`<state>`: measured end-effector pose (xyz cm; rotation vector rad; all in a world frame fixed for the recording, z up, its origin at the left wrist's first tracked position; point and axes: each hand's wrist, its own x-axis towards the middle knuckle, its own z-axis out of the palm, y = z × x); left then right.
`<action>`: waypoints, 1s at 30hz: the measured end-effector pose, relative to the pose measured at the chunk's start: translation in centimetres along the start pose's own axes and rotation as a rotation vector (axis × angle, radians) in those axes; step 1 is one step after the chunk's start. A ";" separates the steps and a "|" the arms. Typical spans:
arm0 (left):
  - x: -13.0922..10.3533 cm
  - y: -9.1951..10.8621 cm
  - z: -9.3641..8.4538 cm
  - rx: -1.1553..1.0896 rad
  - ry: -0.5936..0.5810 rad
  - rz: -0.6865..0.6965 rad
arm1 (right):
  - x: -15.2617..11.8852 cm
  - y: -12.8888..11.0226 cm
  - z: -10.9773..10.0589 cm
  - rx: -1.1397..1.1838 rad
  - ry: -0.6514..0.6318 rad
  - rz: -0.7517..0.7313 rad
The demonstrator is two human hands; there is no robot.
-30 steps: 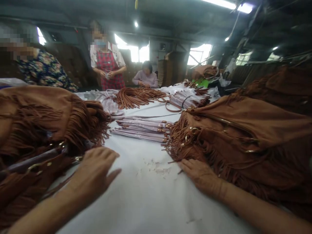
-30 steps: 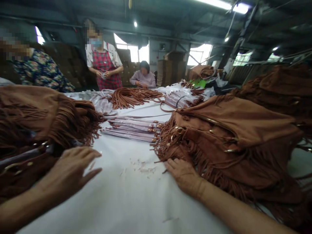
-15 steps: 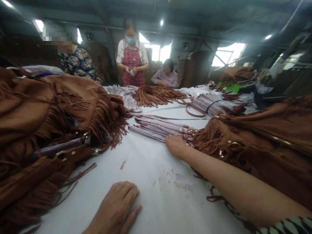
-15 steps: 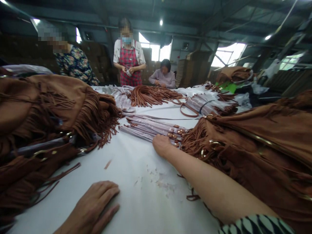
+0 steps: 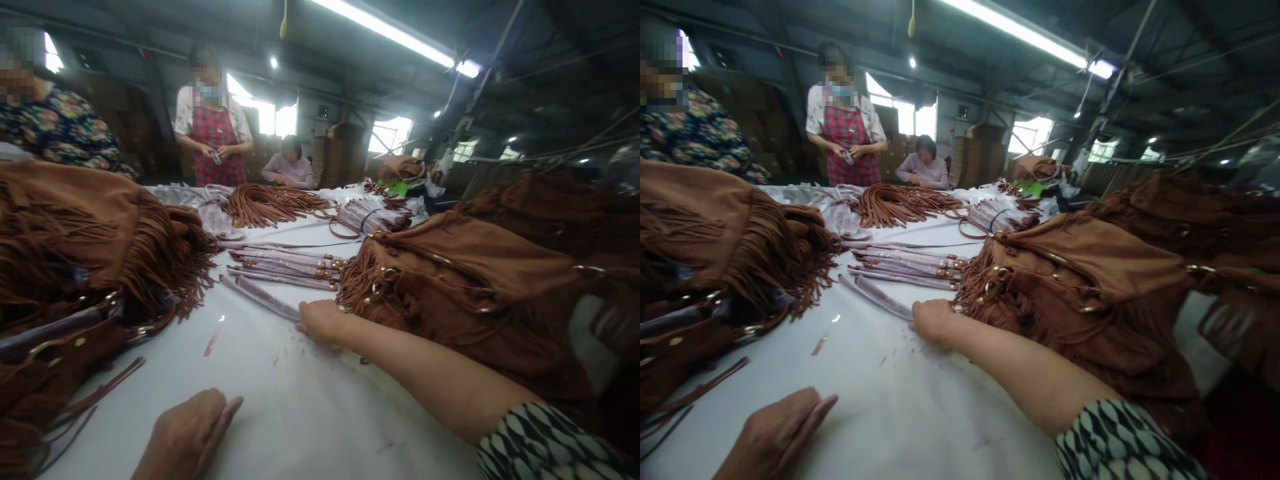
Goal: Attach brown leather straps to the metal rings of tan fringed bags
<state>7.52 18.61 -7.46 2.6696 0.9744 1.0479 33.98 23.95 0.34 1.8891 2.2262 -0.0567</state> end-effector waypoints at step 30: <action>13.9 23.2 5.4 -1.241 -0.334 -0.505 | -19.1 5.6 -1.9 1.548 0.493 -0.169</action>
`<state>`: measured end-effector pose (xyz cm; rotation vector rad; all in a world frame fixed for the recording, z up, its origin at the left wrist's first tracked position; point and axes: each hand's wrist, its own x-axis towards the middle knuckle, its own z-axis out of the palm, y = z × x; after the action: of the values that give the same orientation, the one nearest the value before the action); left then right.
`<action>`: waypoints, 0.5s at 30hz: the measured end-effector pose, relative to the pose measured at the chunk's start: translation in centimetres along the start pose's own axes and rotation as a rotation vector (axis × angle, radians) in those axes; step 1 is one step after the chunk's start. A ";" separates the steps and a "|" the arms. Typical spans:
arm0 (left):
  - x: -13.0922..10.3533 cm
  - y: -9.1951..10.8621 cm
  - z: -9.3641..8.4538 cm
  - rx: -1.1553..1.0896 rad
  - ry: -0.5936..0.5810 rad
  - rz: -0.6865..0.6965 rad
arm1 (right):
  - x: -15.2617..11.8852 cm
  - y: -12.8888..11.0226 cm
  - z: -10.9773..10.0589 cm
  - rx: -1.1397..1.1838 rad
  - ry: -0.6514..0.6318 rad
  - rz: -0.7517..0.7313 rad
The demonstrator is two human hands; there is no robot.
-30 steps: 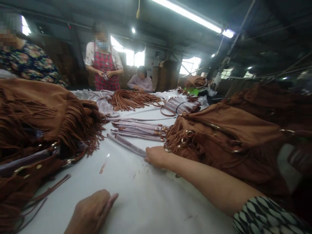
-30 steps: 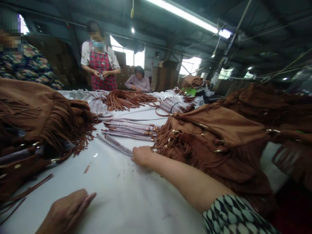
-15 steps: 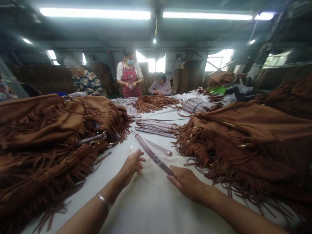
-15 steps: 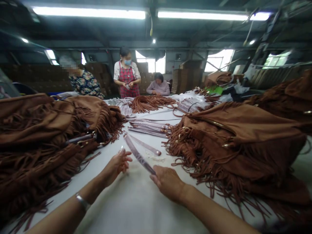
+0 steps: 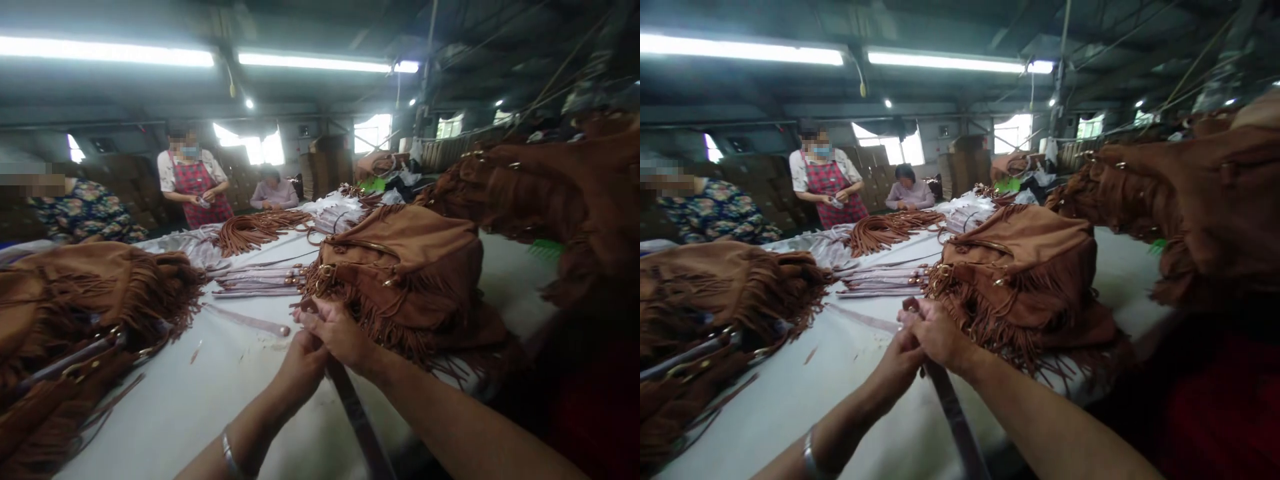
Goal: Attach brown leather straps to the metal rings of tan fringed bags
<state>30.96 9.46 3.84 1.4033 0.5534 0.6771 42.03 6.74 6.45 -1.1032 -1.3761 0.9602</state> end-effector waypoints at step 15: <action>10.2 2.0 16.0 -0.565 0.081 -0.445 | -15.0 -1.5 -14.5 -0.047 0.546 0.182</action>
<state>49.26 5.67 7.83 0.6955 0.6495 0.4765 56.19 -8.62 5.63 -1.4172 -0.8671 0.6812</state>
